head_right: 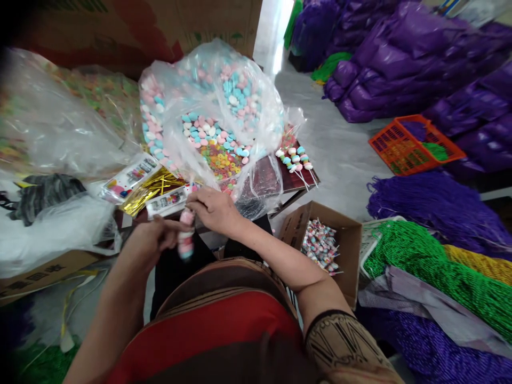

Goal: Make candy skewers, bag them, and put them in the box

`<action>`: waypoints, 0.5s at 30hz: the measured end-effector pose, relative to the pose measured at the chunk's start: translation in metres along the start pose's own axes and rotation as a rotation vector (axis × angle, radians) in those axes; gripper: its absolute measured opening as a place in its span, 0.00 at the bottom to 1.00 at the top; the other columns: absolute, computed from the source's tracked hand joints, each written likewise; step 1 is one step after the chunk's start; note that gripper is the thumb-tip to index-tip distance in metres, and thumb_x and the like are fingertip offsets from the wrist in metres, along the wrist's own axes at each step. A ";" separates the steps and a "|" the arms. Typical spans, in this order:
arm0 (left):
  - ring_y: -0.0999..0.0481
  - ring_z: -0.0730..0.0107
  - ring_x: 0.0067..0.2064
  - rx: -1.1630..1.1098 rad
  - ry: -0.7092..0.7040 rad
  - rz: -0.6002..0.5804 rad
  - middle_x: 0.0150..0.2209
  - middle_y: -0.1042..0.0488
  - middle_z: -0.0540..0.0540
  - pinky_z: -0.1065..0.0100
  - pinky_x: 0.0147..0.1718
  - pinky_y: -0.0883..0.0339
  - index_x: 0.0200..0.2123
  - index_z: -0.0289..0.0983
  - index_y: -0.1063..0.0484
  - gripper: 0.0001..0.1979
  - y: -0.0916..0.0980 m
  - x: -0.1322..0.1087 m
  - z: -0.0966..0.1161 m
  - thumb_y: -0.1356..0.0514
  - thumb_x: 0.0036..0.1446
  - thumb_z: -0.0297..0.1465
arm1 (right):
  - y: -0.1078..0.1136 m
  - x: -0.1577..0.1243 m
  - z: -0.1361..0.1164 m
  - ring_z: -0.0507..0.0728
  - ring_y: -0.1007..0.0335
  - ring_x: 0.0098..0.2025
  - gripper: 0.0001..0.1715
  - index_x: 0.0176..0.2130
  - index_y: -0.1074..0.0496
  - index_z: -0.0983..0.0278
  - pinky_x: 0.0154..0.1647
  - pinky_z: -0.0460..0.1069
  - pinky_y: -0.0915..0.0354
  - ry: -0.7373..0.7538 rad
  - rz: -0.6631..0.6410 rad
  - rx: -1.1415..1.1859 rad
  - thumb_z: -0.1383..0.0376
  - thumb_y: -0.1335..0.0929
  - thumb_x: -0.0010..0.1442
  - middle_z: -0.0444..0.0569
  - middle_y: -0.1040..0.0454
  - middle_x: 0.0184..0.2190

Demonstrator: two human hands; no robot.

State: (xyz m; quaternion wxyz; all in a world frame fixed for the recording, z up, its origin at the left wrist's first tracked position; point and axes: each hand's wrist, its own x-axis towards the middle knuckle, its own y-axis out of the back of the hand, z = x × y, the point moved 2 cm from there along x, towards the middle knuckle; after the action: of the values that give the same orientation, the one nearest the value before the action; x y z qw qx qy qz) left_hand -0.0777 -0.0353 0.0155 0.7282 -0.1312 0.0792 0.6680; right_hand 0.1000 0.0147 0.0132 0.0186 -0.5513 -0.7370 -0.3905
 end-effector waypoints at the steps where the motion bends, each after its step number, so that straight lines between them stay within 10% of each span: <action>1: 0.44 0.75 0.16 0.013 0.011 -0.032 0.11 0.41 0.51 0.71 0.17 0.52 0.28 0.34 0.18 0.34 -0.005 0.000 -0.005 0.39 0.52 0.62 | 0.002 0.002 -0.001 0.54 0.26 0.39 0.09 0.38 0.24 0.62 0.43 0.50 0.30 -0.007 0.023 0.006 0.66 0.34 0.69 0.47 0.22 0.35; 5: 0.43 0.74 0.15 -0.249 0.062 -0.120 0.10 0.41 0.52 0.70 0.18 0.47 0.34 0.33 0.20 0.40 -0.021 0.007 -0.009 0.48 0.54 0.67 | 0.001 0.001 -0.011 0.56 0.24 0.47 0.08 0.38 0.24 0.60 0.53 0.54 0.28 0.034 0.048 0.104 0.65 0.33 0.69 0.50 0.20 0.40; 11: 0.51 0.84 0.15 -0.428 0.049 -0.006 0.13 0.45 0.61 0.77 0.18 0.46 0.33 0.37 0.26 0.12 -0.032 0.010 0.001 0.28 0.50 0.34 | 0.003 -0.020 -0.005 0.58 0.26 0.58 0.09 0.36 0.24 0.61 0.63 0.57 0.33 -0.046 0.100 0.264 0.60 0.31 0.68 0.55 0.22 0.54; 15: 0.40 0.79 0.17 -0.466 -0.018 -0.100 0.15 0.38 0.57 0.74 0.21 0.38 0.28 0.38 0.27 0.10 -0.038 0.008 0.000 0.30 0.48 0.34 | 0.008 -0.030 0.008 0.58 0.27 0.61 0.12 0.35 0.24 0.61 0.63 0.57 0.34 -0.102 0.073 0.362 0.57 0.31 0.67 0.55 0.23 0.57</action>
State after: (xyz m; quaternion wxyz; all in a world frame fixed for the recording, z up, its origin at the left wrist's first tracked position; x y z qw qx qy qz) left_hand -0.0393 -0.0304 0.0161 0.7110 -0.2936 -0.0903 0.6325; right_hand 0.1217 -0.0041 -0.0013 0.0943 -0.5843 -0.7747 -0.2223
